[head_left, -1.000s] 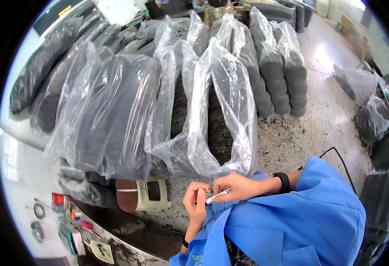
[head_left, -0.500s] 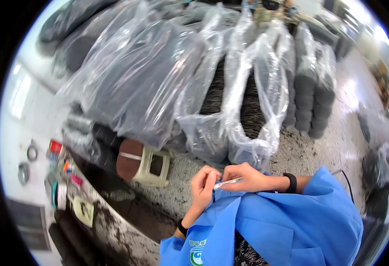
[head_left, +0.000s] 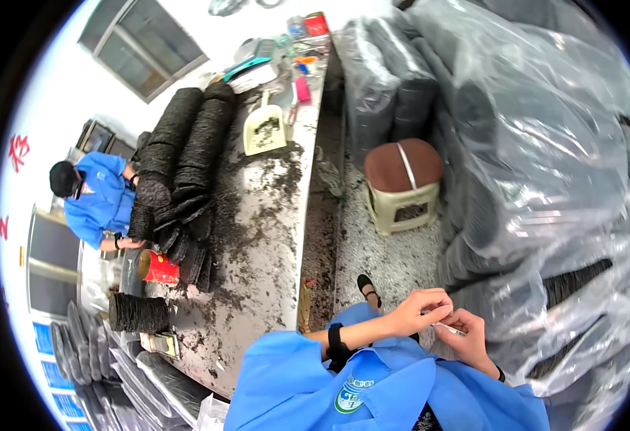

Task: The person packs dark compressed seaweed cakes into clear plastic bags, ties the bags, and marks them with a marker. They also separate and stack individual seaweed sheets on a metal table.

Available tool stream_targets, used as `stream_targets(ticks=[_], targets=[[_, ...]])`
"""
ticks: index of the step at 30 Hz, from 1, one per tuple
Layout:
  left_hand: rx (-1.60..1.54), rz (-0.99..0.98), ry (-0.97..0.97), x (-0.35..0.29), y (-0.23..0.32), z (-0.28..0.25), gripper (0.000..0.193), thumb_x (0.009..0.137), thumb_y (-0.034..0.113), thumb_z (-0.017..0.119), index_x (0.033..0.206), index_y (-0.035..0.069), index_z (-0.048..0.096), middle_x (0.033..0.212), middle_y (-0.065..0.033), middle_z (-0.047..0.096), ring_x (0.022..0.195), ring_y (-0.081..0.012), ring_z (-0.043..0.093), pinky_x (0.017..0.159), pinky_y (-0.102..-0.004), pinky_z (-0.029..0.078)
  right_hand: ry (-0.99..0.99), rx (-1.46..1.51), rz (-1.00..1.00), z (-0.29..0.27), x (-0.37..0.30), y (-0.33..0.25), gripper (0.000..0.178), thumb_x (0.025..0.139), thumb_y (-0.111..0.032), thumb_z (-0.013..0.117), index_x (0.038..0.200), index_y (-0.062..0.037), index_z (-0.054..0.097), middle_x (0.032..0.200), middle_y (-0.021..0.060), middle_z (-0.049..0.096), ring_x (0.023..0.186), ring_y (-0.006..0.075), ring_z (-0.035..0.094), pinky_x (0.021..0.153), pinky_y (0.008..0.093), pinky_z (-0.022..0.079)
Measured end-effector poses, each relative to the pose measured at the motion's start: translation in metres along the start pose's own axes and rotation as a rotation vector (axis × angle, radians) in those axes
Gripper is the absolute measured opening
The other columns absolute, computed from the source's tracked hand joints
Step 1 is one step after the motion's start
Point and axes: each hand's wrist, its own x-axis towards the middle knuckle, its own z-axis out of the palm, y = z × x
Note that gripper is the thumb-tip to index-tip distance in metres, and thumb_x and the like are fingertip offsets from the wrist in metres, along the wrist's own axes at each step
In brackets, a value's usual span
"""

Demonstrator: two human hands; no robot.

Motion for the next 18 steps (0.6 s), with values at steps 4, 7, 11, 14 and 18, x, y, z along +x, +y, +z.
stream_targets(ticks=[4,7,11,14,18], targets=[[0.149,0.082,0.211,-0.011,-0.001,-0.106,0.02,0.091,0.017,0.054,0.084,-0.001,0.06,0.081,-0.0069,0.056,0.076,-0.0149,0.053,0.068,-0.0278,0.043,-0.197,-0.289,-0.07,0.062,0.094,-0.021,0.013,0.079,-0.007,0.07,0.081,0.0004,0.06,0.072,0.0034,0.064,0.065,0.006,0.057,0.057,0.0217,0.046],[0.129,-0.011,0.45,-0.023,0.002,-0.18,0.02,0.092,0.017,0.053,0.089,-0.001,0.06,0.085,-0.0059,0.057,0.08,-0.0154,0.054,0.073,-0.0281,0.044,-0.362,-0.534,-0.221,0.12,0.177,-0.047,0.016,0.081,-0.013,0.07,0.078,-0.0015,0.059,0.067,0.002,0.061,0.062,0.006,0.055,0.054,0.0221,0.043],[0.002,-0.037,0.866,-0.043,-0.011,-0.282,0.022,0.091,0.018,0.055,0.107,0.002,0.052,0.093,-0.0047,0.054,0.088,-0.0136,0.052,0.077,-0.026,0.043,-0.707,-0.318,0.054,0.184,0.319,-0.033,0.014,0.085,-0.016,0.066,0.081,-0.0045,0.059,0.065,0.0007,0.057,0.052,0.0051,0.048,0.044,0.0214,0.034],[0.011,-0.114,1.185,-0.094,-0.013,-0.329,0.026,0.09,0.017,0.057,0.111,0.003,0.049,0.1,-0.0064,0.052,0.095,-0.0141,0.05,0.081,-0.0263,0.043,-0.545,-0.281,0.272,0.216,0.427,-0.014,0.015,0.088,-0.021,0.06,0.087,-0.0058,0.06,0.062,-0.0012,0.052,0.048,0.0043,0.042,0.04,0.0207,0.028],[-0.133,-0.323,1.347,-0.19,-0.054,-0.356,0.026,0.09,0.015,0.057,0.111,0.003,0.05,0.097,-0.0055,0.056,0.086,-0.0131,0.055,0.076,-0.0261,0.045,-0.223,-0.132,0.28,0.242,0.595,0.021,0.016,0.091,-0.017,0.052,0.099,-0.0049,0.057,0.068,0.0021,0.054,0.047,0.006,0.041,0.037,0.0214,0.029]])
